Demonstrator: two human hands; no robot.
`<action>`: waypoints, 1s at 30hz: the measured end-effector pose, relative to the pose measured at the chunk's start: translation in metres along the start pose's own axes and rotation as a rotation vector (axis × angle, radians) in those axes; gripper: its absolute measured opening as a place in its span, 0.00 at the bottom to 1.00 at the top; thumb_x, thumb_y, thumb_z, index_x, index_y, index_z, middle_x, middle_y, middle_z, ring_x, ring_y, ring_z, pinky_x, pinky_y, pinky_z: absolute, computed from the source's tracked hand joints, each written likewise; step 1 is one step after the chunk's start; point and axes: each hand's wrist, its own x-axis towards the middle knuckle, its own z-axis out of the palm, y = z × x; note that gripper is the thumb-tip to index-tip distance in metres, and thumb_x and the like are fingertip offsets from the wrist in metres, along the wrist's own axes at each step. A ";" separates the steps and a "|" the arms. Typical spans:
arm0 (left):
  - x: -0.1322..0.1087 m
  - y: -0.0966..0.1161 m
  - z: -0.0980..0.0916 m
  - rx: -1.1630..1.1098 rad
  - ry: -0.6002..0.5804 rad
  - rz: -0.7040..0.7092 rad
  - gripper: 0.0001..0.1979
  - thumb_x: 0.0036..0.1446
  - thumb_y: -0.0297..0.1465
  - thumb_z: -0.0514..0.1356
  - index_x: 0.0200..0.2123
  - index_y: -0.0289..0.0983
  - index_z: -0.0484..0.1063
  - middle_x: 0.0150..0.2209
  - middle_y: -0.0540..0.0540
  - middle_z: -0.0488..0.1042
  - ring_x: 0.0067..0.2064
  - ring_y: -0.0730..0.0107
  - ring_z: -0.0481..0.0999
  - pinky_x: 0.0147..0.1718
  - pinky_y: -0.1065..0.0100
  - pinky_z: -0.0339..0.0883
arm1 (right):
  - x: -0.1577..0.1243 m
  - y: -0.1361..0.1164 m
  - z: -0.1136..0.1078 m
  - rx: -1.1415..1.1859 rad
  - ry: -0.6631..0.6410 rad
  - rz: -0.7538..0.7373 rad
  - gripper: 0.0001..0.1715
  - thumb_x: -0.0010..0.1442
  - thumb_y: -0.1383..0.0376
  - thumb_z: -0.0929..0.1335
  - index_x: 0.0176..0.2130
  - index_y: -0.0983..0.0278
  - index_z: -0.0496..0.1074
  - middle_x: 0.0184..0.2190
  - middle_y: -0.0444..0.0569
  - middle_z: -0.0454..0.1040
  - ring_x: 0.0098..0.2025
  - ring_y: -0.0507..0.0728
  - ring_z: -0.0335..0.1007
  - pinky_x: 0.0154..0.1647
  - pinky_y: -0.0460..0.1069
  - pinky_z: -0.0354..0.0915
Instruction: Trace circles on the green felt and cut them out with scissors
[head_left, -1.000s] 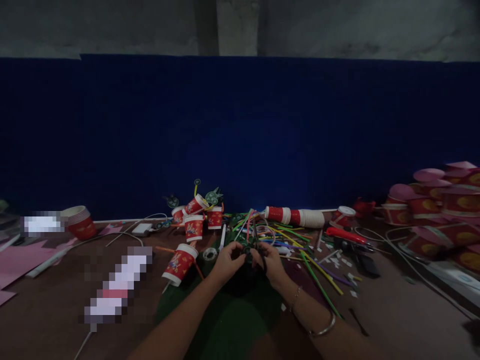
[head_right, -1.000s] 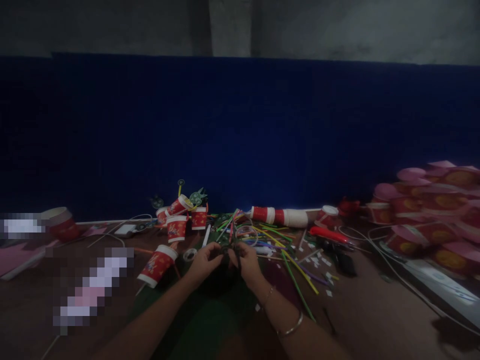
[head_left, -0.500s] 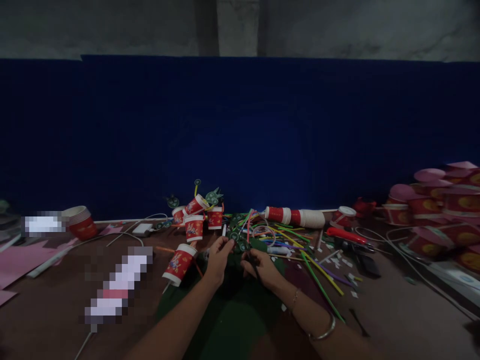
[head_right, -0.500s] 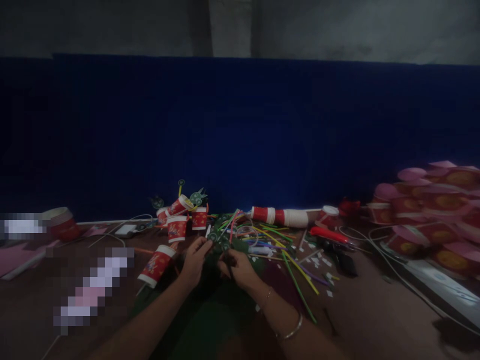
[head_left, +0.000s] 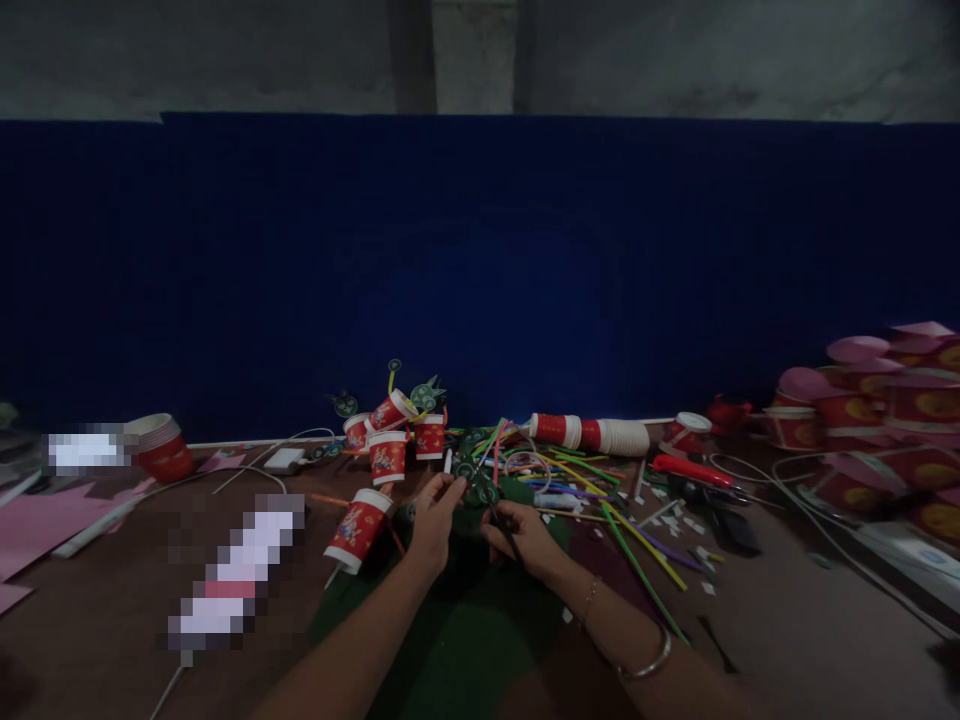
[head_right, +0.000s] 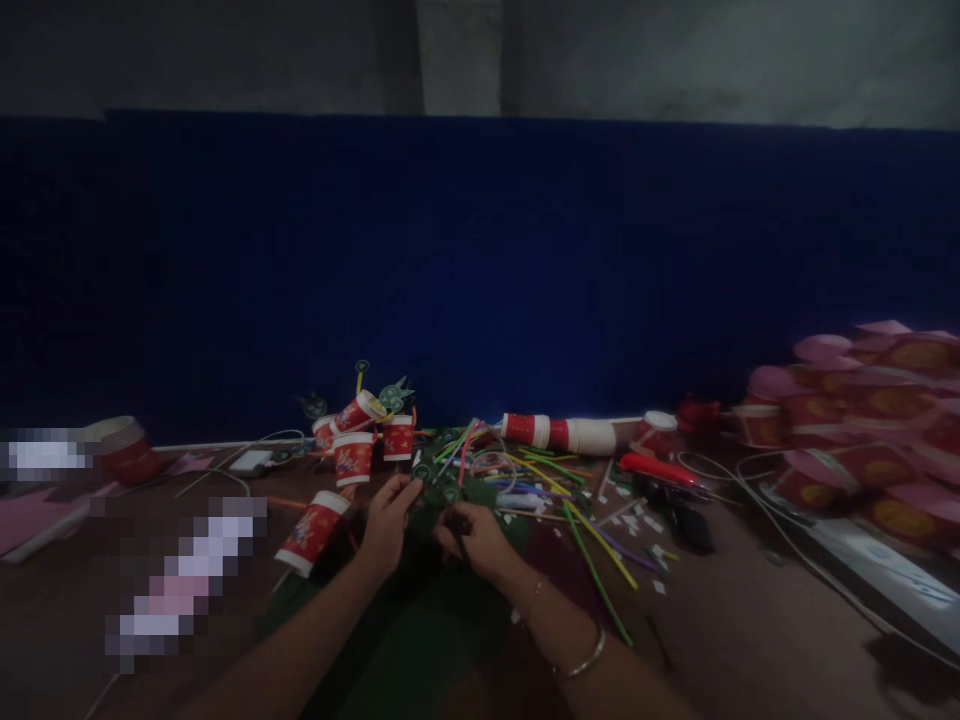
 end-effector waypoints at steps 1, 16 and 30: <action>-0.001 0.000 0.000 0.004 -0.012 -0.011 0.15 0.40 0.40 0.65 0.23 0.36 0.66 0.19 0.55 0.66 0.21 0.79 0.63 0.21 0.75 0.56 | 0.000 -0.001 0.000 -0.001 -0.004 -0.001 0.17 0.47 0.55 0.69 0.28 0.66 0.66 0.13 0.39 0.66 0.16 0.48 0.61 0.18 0.43 0.58; -0.007 0.001 0.003 0.029 -0.122 -0.108 0.14 0.38 0.38 0.67 0.20 0.36 0.66 0.18 0.54 0.66 0.20 0.78 0.62 0.19 0.75 0.53 | 0.001 0.002 -0.002 0.072 0.011 -0.020 0.20 0.47 0.52 0.70 0.30 0.66 0.65 0.15 0.40 0.68 0.17 0.49 0.62 0.19 0.43 0.57; -0.005 -0.003 0.001 0.019 -0.146 -0.109 0.14 0.40 0.37 0.66 0.20 0.36 0.66 0.19 0.54 0.66 0.21 0.78 0.62 0.21 0.74 0.55 | 0.001 -0.001 -0.002 0.012 0.020 -0.041 0.18 0.48 0.53 0.69 0.28 0.65 0.64 0.14 0.39 0.66 0.16 0.48 0.59 0.18 0.43 0.55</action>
